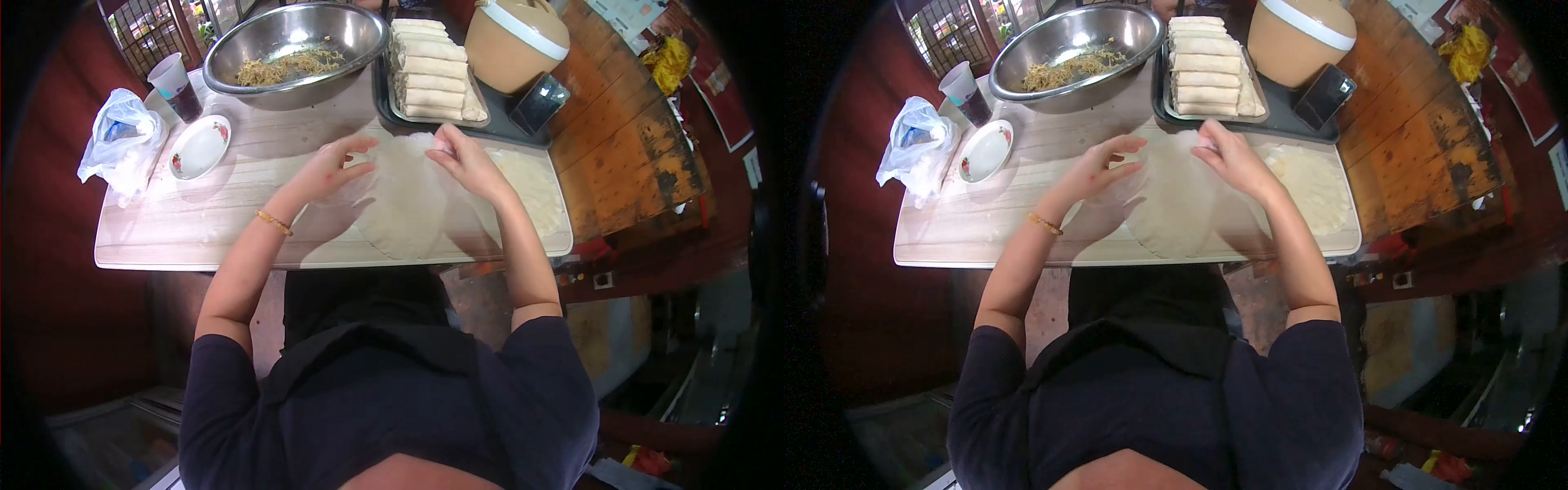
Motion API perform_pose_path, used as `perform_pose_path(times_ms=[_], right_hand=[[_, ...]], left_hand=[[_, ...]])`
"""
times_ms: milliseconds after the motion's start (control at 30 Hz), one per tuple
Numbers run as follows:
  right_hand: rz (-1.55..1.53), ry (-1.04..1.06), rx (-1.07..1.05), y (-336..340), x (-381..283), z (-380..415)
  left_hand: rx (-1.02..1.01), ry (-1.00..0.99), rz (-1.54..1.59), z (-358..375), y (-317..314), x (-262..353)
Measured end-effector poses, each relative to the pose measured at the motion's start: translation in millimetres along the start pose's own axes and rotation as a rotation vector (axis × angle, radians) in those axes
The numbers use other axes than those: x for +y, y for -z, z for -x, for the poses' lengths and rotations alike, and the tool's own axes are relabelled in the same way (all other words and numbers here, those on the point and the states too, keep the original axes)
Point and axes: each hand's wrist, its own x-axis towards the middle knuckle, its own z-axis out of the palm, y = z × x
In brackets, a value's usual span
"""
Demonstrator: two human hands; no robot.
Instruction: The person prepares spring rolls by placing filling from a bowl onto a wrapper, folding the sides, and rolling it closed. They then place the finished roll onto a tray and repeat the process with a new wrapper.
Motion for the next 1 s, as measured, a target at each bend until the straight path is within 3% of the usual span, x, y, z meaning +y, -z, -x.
perform_pose_path(times_ms=[167,233,300,367,433,500,567,633,767,833,900,1000], right_hand=[[-0.120,0.396,0.037,20.2,-68.0,-0.4],[-0.078,0.449,0.057,31.3,-91.1,-1.9],[-0.040,0.507,0.073,37.6,-103.3,-6.4],[-0.171,0.432,0.151,42.7,-107.5,-12.0],[-0.221,0.350,0.160,41.7,-109.3,-14.6],[-0.545,0.300,0.211,29.8,-101.3,-19.7],[-0.662,0.291,0.215,9.9,-91.9,-24.5],[-0.790,0.100,0.127,-12.0,-74.5,-29.1],[-0.665,-0.022,-0.049,-73.0,-23.3,-38.6],[-0.575,-0.152,-0.293,-95.5,-4.9,-33.9],[-0.524,-0.147,-0.312,-100.4,2.2,-35.1],[-0.474,-0.096,-0.310,-99.0,4.0,-34.5]], left_hand=[[0.083,-0.046,0.236,-8.4,-18.4,-9.3],[-0.065,-0.025,0.416,-6.3,-12.6,0.1],[-0.050,0.069,0.496,2.0,-3.4,3.3],[-0.032,0.163,0.575,14.7,9.7,6.2],[0.183,0.055,0.552,30.9,27.6,17.1],[0.352,0.059,0.516,47.9,44.9,34.2],[0.358,0.093,0.448,60.8,69.5,47.0],[0.362,0.130,0.380,69.8,78.9,45.5],[0.256,0.351,0.319,79.9,76.7,7.7],[0.200,0.430,0.255,86.7,71.3,-17.2],[0.035,0.464,0.109,92.1,68.5,-31.3],[0.067,0.439,0.152,92.6,65.9,-43.1]])
